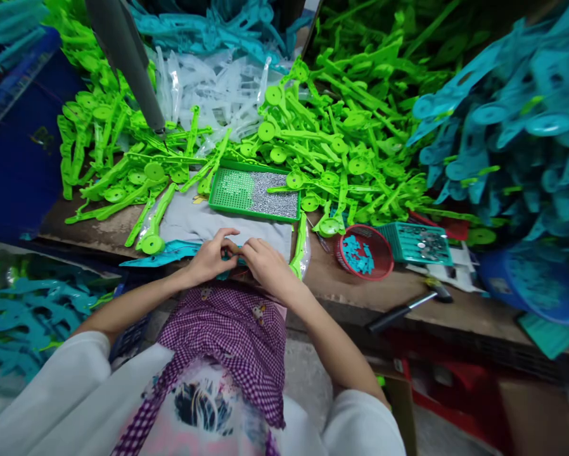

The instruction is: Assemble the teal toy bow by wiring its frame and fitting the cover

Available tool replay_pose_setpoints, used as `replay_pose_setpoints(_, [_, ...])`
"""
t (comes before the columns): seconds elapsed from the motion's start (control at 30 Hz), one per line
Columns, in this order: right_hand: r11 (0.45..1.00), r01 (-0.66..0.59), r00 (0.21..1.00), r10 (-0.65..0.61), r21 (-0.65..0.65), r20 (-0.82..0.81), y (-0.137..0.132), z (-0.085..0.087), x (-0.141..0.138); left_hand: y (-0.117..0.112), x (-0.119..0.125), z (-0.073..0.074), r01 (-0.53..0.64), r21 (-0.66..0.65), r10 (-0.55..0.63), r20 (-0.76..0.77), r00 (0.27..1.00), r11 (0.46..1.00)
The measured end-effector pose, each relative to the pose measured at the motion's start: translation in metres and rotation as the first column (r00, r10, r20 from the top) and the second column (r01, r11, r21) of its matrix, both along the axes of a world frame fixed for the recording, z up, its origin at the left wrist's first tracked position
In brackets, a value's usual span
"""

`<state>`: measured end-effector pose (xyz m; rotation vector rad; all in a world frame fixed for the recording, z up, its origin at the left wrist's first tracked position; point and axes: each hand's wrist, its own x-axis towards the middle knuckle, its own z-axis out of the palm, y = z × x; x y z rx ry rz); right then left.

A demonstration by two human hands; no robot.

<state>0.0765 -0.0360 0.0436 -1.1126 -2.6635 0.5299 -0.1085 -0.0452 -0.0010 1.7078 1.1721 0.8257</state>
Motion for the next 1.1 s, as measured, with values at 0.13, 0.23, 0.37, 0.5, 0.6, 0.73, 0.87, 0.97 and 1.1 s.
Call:
replay_pose_setpoints(0.13, [0.986,0.056,0.978,-0.086,-0.160,-0.190,0.004,0.001,0.003,-0.005,0.003,-0.006,-0.092,0.049,0.088,0.074,0.993,0.995])
replay_pose_setpoints(0.23, [0.967,0.120,0.960,-0.170,-0.223,-0.222,0.006,0.002,0.004,-0.005,0.006,-0.002,-0.031,0.006,0.030,0.056,0.998,1.000])
replay_pose_setpoints(0.37, [0.936,0.166,0.939,-0.246,-0.310,-0.239,0.011,0.005,0.005,-0.003,0.009,0.009,0.038,-0.029,-0.040,-0.077,0.996,0.999])
replay_pose_setpoints(0.5, [0.936,0.153,0.956,-0.221,-0.316,-0.194,0.017,0.005,0.008,-0.001,0.009,0.015,-0.020,-0.072,0.013,-0.101,0.995,0.997])
replay_pose_setpoints(0.6, [0.951,0.100,0.976,-0.152,-0.294,-0.157,0.018,0.003,0.009,0.001,0.006,0.017,-0.007,-0.122,-0.010,-0.142,0.990,0.992])
replay_pose_setpoints(0.73, [0.960,0.072,0.983,-0.114,-0.272,-0.144,0.018,-0.001,0.008,0.008,0.004,0.017,0.024,-0.152,-0.046,-0.146,0.988,0.988])
replay_pose_setpoints(0.87, [0.980,0.100,0.990,-0.116,-0.174,-0.084,0.016,-0.011,0.008,0.009,0.004,0.017,0.038,-0.155,-0.066,-0.180,0.981,0.987])
replay_pose_setpoints(0.97, [0.980,0.197,0.980,-0.197,-0.039,-0.016,0.010,-0.022,0.008,0.002,0.002,0.017,0.020,-0.081,-0.039,-0.235,0.971,0.997])
replay_pose_setpoints(1.1, [0.977,0.191,0.981,-0.189,0.092,-0.031,0.002,-0.031,0.005,-0.011,-0.002,0.016,-0.009,0.041,0.022,-0.325,0.945,0.999])
